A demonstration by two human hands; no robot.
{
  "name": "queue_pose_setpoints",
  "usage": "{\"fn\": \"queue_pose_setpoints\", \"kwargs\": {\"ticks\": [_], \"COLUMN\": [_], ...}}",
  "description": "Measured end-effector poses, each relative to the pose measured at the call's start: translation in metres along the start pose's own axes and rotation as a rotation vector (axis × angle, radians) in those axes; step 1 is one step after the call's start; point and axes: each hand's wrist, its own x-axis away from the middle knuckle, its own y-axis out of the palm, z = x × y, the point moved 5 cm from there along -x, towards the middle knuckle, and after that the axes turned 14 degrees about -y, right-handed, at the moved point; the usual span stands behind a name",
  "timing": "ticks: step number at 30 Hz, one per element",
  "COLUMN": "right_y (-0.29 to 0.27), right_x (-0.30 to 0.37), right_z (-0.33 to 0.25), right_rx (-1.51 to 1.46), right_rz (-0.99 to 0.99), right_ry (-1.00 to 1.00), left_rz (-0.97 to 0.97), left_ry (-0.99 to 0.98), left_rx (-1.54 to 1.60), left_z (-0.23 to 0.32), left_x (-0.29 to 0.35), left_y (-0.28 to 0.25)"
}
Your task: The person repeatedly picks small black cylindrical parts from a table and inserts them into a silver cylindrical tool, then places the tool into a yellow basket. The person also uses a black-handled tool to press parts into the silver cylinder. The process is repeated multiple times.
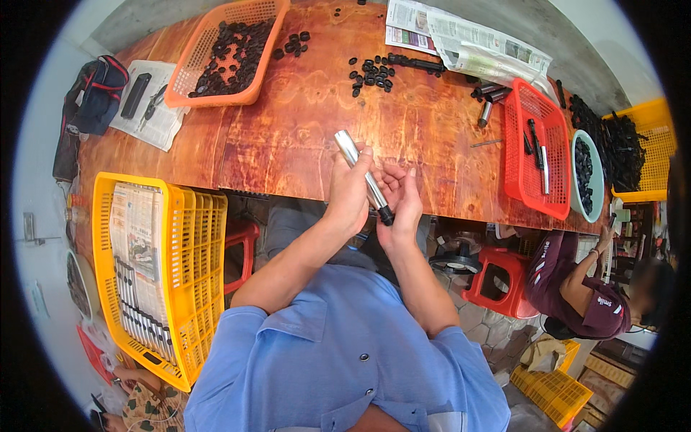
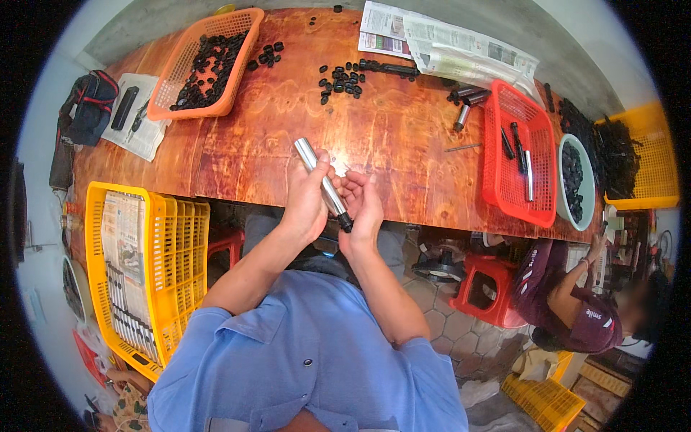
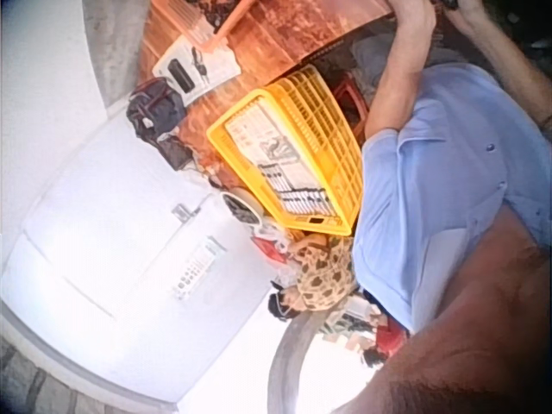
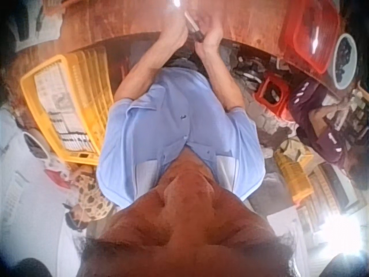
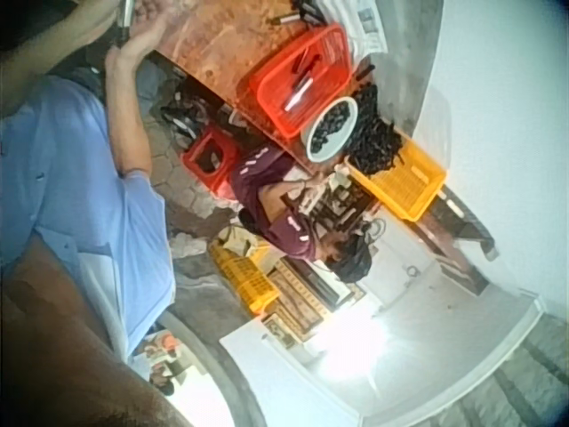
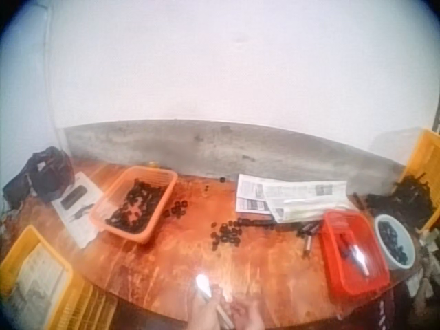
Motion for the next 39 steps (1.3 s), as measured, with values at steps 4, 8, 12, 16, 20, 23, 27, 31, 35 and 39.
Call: {"fn": "queue_pose_setpoints", "kwargs": {"ticks": [4, 8, 12, 16, 20, 23, 27, 31, 35, 39], "right_y": [0.001, 0.015, 0.019, 0.024, 0.025, 0.028, 0.031, 0.029, 0.026, 0.006], "right_x": [0.009, 0.032, 0.037, 0.039, 0.039, 0.040, 0.042, 0.043, 0.036, 0.017], "right_z": [-0.023, -0.047, -0.048, -0.052, -0.051, -0.054, -0.055, -0.054, -0.057, -0.048], "right_rx": [0.462, 1.014, 1.127, 1.138, 1.158, 1.172, 1.177, 1.176, 1.112, 0.501], "right_rz": [-0.322, -0.483, -0.458, -0.454, -0.472, -0.490, -0.501, -0.495, -0.571, -0.342], "right_ry": [-0.133, -0.291, -0.487, -0.586, -0.725, -0.782, -0.860, -0.872, -0.720, -0.396], "left_rz": [-0.080, -0.022, -0.008, -0.080, -0.049, -0.030, -0.016, -0.013, 0.003, -0.065], "left_ry": [-0.014, 0.035, 0.041, 0.058, 0.077, 0.078, 0.075, 0.076, 0.013, -0.114], "left_rx": [0.137, 0.148, 0.113, 0.115, 0.112, 0.118, 0.132, 0.130, 0.168, 0.229], "left_z": [0.008, 0.025, 0.028, 0.024, 0.025, 0.023, 0.021, 0.021, 0.023, 0.017], "left_x": [-0.008, -0.005, 0.004, -0.004, 0.002, 0.002, 0.003, 0.004, 0.002, 0.001], "left_y": [-0.013, -0.015, -0.010, -0.017, -0.011, -0.012, -0.013, -0.013, -0.016, -0.016]}}
